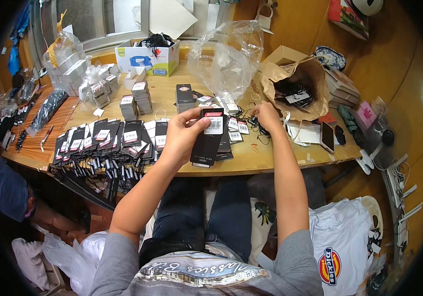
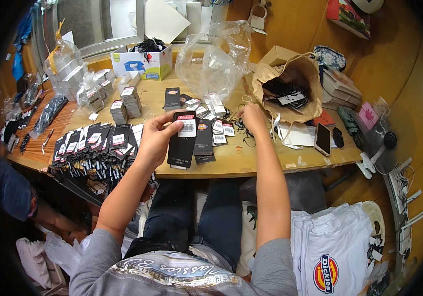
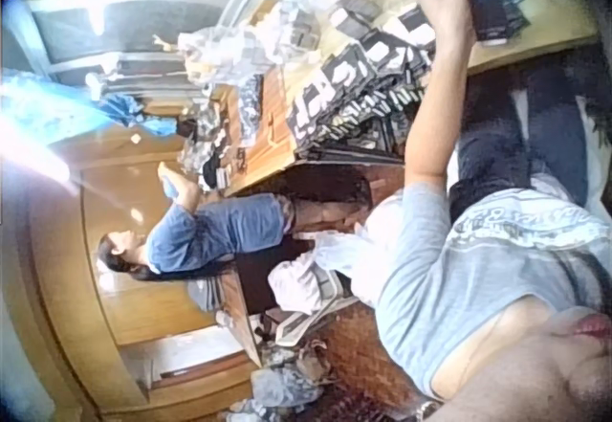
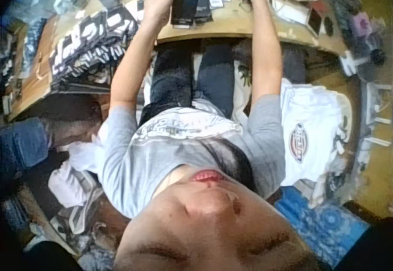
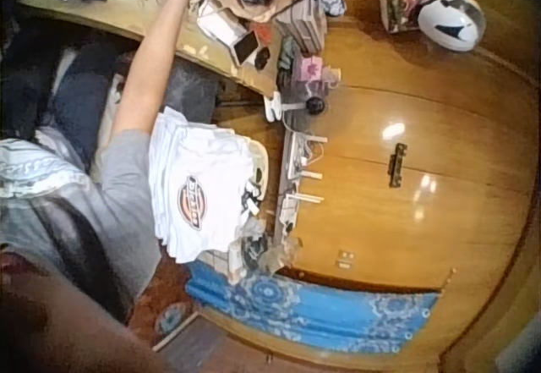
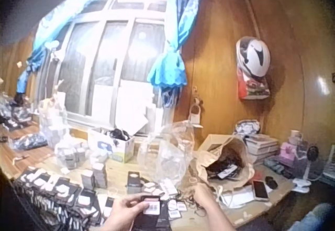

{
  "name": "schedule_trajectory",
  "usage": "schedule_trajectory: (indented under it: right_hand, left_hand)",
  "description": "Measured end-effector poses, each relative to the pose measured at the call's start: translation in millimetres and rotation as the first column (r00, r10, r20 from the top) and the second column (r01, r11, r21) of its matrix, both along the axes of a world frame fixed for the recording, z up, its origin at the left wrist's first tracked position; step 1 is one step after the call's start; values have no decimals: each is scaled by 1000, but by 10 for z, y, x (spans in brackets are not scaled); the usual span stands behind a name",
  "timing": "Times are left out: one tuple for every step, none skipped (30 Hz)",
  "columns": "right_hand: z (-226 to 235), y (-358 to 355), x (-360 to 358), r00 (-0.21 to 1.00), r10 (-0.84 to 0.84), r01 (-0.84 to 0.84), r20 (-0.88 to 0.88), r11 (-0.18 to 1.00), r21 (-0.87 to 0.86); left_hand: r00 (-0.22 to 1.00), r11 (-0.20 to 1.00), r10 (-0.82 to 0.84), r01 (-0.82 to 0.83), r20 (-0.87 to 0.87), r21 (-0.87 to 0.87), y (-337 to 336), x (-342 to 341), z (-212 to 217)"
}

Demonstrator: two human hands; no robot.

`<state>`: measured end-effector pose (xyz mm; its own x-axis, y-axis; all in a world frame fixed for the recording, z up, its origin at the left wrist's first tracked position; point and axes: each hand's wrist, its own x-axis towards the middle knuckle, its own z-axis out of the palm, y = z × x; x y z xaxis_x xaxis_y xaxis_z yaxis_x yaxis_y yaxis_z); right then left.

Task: The person sits on the floor and assembles product tags by inserting small black plastic fasteners into the holes of rectangular cards. They pick up a card and a fastener, thread the fastener through the hole, and place the assembled item onto a growing stack on the table.

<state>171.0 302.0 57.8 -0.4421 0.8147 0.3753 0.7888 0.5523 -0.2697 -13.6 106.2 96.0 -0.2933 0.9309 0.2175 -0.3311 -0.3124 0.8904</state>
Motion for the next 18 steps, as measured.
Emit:
schedule_trajectory:
  right_hand:
    - [-48, 5, 16, 993, -21, 14, 115, 998, 58]
    - [-47, -1, -7, 990, -10, 10, 142, 1000, 1]
    - [-32, -3, -21, 986, -1, 1, 166, 1000, 1]
    - [-5, -3, -27, 982, 8, -9, 191, 1000, 1]
    - [29, -8, -31, 976, 13, -14, 216, 1000, 2]
    - [18, 39, -9, 995, 28, -24, 94, 998, -51]
    - [-9, 116, 38, 999, 36, -39, -30, 994, -102]
    - [27, 157, 55, 987, 39, -61, -153, 988, -145]
    - [87, 174, 70, 953, 5, -64, -302, 981, -185]
    - [108, 242, 96, 888, 31, -128, -459, 975, -182]
    - [135, 315, 138, 798, 50, -188, -601, 968, -168]
    - [249, 306, 133, 705, -47, -279, -708, 899, -337]
    - [374, 291, 154, 649, -94, -347, -755, 847, -404]
    - [475, 221, 158, 567, -118, -416, -815, 813, -407]
    - [548, 171, 166, 479, -150, -485, -865, 777, -402]
    - [595, 133, 177, 426, -151, -553, -892, 736, -390]
    - [640, 90, 180, 376, -154, -618, -914, 693, -371]
    - [687, 40, 183, 324, -160, -679, -932, 647, -347]
  left_hand:
    - [999, 1000, -23, 24, 32, -20, -53, -15, 1]
    - [998, 999, -38, 40, 48, -25, -97, -32, 2]
    - [999, 999, -20, 21, 42, -35, -116, -46, -13]
    - [999, 999, -2, 3, 36, -46, -129, -58, -30]
    - [999, 998, 13, -11, 31, -55, -138, -61, -43]
    - [999, 998, 9, -7, 36, -55, -157, -59, -44]
    - [999, 999, 5, -3, 40, -54, -183, -53, -39]
    - [999, 999, 1, 1, 44, -48, -199, -53, -27]
    - [999, 999, -7, 9, 40, -47, -210, -58, -28]
    - [999, 999, -17, 18, 35, -46, -223, -65, -28]
    - [999, 998, -30, 31, 31, -45, -229, -63, -30]
    - [999, 998, -34, 35, 36, -44, -248, -61, -26]
    - [999, 999, -37, 38, 24, -38, -253, -59, -46]
    - [999, 999, -44, 44, 14, -29, -250, -55, -80]
    - [999, 998, -50, 50, 3, -24, -243, -42, -100]
    - [994, 993, -106, 108, 38, -47, -261, -22, -86]
    - [988, 989, -142, 144, 60, -39, -271, -8, -103]
    - [984, 982, -171, 173, 42, -72, -292, 8, -104]
